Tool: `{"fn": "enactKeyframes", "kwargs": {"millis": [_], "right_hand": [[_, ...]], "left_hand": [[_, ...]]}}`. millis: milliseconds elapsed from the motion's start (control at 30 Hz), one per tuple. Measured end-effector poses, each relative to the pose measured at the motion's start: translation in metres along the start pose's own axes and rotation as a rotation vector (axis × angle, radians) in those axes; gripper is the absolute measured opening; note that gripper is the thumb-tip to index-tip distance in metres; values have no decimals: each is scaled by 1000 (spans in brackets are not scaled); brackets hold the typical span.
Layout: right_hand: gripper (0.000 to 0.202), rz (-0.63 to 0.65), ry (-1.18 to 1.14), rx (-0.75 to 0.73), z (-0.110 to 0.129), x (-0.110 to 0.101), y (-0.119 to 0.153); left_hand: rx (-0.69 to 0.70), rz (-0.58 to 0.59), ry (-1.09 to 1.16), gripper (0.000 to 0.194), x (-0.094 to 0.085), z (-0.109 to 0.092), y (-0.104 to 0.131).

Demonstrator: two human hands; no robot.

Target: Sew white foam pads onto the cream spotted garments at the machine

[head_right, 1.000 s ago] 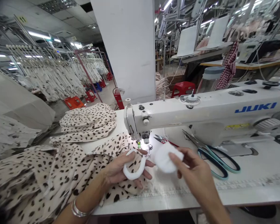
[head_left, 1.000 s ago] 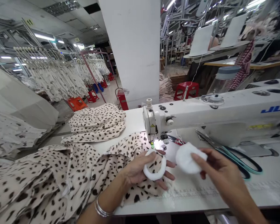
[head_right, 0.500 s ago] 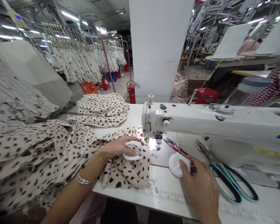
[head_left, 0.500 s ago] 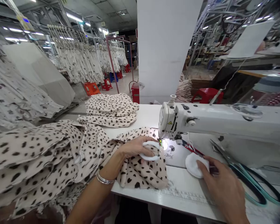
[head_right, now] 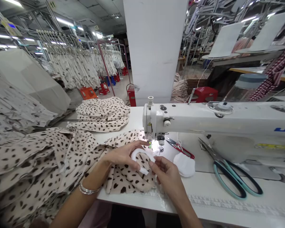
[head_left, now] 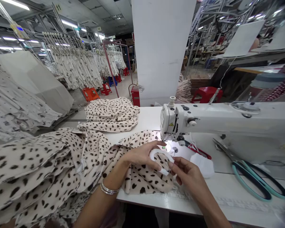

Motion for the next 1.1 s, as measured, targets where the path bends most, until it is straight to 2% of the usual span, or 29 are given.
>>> {"fn": "enactKeyframes", "kwargs": {"millis": [100, 167, 367, 467, 533, 633, 767, 833, 933, 1033, 1100], "right_hand": [[55, 20, 4, 12, -8, 0, -5], [58, 30, 29, 9, -11, 0, -7], [52, 76, 285, -55, -2, -9, -11], [42, 18, 503, -147, 14, -22, -22], [37, 8, 621, -233, 25, -24, -30], [25, 143, 731, -337, 32, -18, -32], [29, 414, 791, -356, 27, -21, -16], [30, 429, 837, -351, 27, -30, -11], [29, 352, 898, -366, 32, -34, -12], [29, 404, 872, -445, 38, -18, -11], [30, 440, 874, -554, 44, -7, -10]], "left_hand": [[35, 83, 108, 86, 1, -5, 5], [27, 90, 96, 80, 0, -5, 6], [-7, -21, -42, 61, -9, 1, 1], [-36, -121, -207, 61, -24, 3, 0], [-62, -148, -271, 63, -31, 6, 0], [-65, -116, -192, 62, -34, 10, 0], [-38, -151, -190, 56, -40, 11, -2], [-37, -182, -256, 51, -43, 11, -3], [-41, -212, -305, 42, -45, 12, -4], [-53, -214, -340, 32, -43, 13, -5], [-70, -211, -402, 23, -40, 13, -4]]}}
Point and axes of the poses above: each hand's wrist, its own y-axis away from the middle knuckle, its own x-axis out of the palm, z = x × y, the point moved 10 cm from there along -y, towards the middle knuckle, and after that the axes turned 11 degrees about y, right-handed, at the moved point
